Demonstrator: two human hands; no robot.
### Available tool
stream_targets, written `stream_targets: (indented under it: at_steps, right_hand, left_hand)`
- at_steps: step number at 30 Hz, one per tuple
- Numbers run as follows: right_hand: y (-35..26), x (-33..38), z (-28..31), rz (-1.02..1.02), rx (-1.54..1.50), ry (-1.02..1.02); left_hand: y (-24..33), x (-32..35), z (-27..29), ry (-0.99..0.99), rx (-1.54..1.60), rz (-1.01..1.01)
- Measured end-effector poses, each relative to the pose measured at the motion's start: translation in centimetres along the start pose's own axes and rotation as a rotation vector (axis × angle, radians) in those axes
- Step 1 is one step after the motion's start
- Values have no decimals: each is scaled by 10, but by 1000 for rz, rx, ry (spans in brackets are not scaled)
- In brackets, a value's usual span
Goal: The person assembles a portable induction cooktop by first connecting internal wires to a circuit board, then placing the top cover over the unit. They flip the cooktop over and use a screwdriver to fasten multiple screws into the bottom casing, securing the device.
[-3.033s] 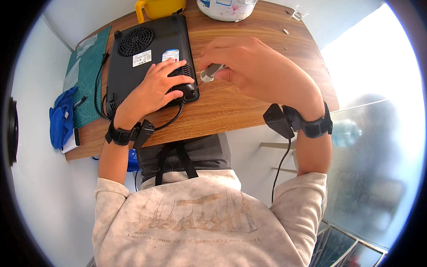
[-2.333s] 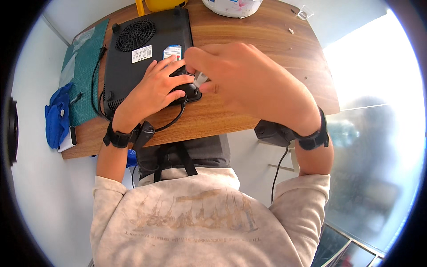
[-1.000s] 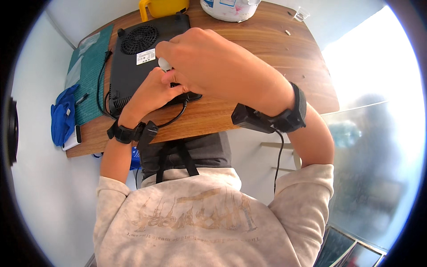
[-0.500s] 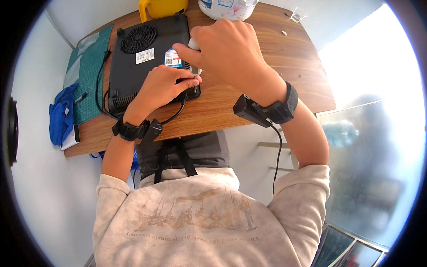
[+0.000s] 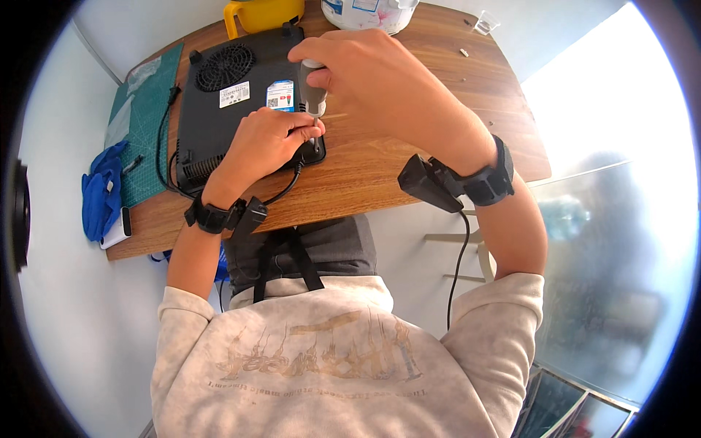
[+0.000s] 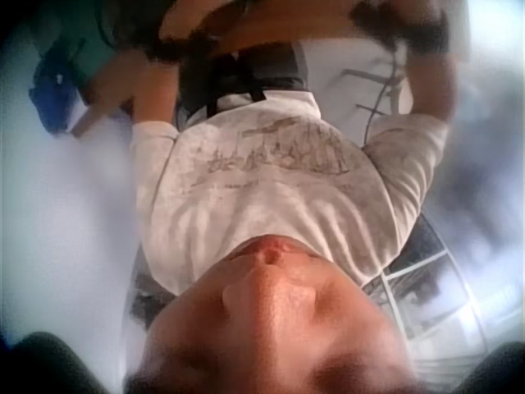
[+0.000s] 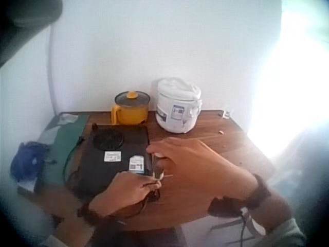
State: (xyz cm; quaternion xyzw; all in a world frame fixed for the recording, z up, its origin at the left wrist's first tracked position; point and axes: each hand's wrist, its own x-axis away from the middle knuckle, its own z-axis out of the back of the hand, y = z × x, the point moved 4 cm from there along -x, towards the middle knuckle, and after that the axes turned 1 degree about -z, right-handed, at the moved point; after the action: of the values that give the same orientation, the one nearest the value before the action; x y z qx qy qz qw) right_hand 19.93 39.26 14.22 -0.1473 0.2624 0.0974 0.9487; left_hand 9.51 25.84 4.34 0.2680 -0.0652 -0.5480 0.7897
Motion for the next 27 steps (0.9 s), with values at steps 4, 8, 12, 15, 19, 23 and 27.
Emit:
stream_targets:
  at_steps: [4,8,12,15,19,23,27]
  right_hand:
    - [2,-3,1,67,70,10]
    - [-5,-5,-2,-90,4,-54]
    - [-3,-2,-1,-137,62,-63]
    - [-4,4,-5,-132,51,1]
    - [-6,3,-12,-156,159,96]
    - [-5,7,-11,-227,309,63]
    - [-10,9,-6,-342,382,-31]
  left_hand:
    - [-3,1,-2,19,-57,-34]
    - [-4,3,0,-12,-26,-23]
    - [-2,4,0,5,11,-51]
    - [-2,5,-2,-26,1,-32]
    - [-2,4,-2,-40,-74,-60]
    - [1,4,-5,-42,-32,-47]
    - [1,5,-5,-65,-58,-43]
